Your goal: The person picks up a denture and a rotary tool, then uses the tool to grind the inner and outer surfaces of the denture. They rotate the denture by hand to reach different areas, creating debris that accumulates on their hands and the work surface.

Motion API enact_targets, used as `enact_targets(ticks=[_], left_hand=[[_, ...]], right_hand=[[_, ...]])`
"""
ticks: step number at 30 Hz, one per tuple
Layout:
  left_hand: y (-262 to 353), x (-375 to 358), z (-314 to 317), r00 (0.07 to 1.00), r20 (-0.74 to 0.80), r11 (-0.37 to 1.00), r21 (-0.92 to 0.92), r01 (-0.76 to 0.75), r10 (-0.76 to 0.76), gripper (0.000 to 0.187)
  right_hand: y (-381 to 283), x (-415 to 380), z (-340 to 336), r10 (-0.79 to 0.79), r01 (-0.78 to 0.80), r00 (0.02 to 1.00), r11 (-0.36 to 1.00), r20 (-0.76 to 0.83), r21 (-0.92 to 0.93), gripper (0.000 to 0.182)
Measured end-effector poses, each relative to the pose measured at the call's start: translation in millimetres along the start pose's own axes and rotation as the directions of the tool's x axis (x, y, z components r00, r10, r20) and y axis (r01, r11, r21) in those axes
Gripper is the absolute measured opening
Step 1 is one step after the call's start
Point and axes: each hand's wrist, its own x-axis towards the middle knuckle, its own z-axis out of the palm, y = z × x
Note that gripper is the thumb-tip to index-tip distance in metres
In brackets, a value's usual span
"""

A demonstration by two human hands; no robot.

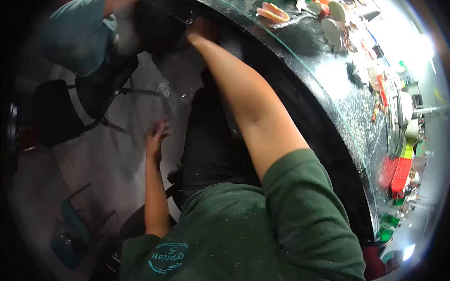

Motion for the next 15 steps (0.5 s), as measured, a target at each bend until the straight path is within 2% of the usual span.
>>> enact_targets(ticks=[2,4,5,6,8,9,11,12,13,14,15], left_hand=[[-4,-15,2,0.999,0.014,0.999,-0.023,0.038,-0.038,0.037],[-9,-24,8,0.997,0.038,0.997,-0.034,0.066,-0.065,0.034],[-9,-23,13,0.996,0.053,0.996,-0.052,0.072,-0.069,0.033],[-4,-20,20,0.997,0.063,0.999,-0.034,0.034,-0.032,0.032],[20,-19,34,0.996,0.083,0.999,0.003,-0.042,0.041,0.030],[37,-18,45,0.979,0.124,0.987,0.015,-0.163,0.160,0.029],[85,-12,78,0.898,0.202,0.916,0.017,-0.402,0.391,0.027],[114,-11,97,0.839,0.271,0.867,0.029,-0.498,0.473,0.027],[144,-9,116,0.769,0.337,0.809,0.033,-0.587,0.543,0.027],[173,-5,133,0.657,0.412,0.697,0.069,-0.714,0.632,0.029],[199,3,151,0.528,0.487,0.561,0.090,-0.823,0.696,0.030]], right_hand=[[4,12,12,0.094,-0.099,0.995,0.989,-0.046,-0.112,0.071],[18,-4,17,0.026,-0.042,0.993,0.988,-0.111,-0.148,0.074],[18,-11,14,-0.020,-0.007,0.989,0.984,-0.148,-0.178,0.075],[28,-9,17,-0.121,0.079,0.971,0.976,-0.205,-0.201,0.085],[44,-34,21,-0.296,0.169,0.863,0.933,-0.409,-0.318,0.086],[47,-55,20,-0.383,0.200,0.782,0.901,-0.492,-0.385,0.086],[67,-111,-19,-0.534,0.477,0.782,0.845,-0.321,-0.242,0.080],[75,-155,-44,-0.594,0.610,0.784,0.791,-0.180,0.047,0.065],[80,-197,-76,-0.675,0.648,0.738,0.708,-0.003,0.279,0.051],[97,-238,-93,-0.696,0.654,0.717,0.690,0.039,0.310,0.035],[121,-282,-111,-0.615,0.558,0.786,0.752,0.068,0.351,0.021]])
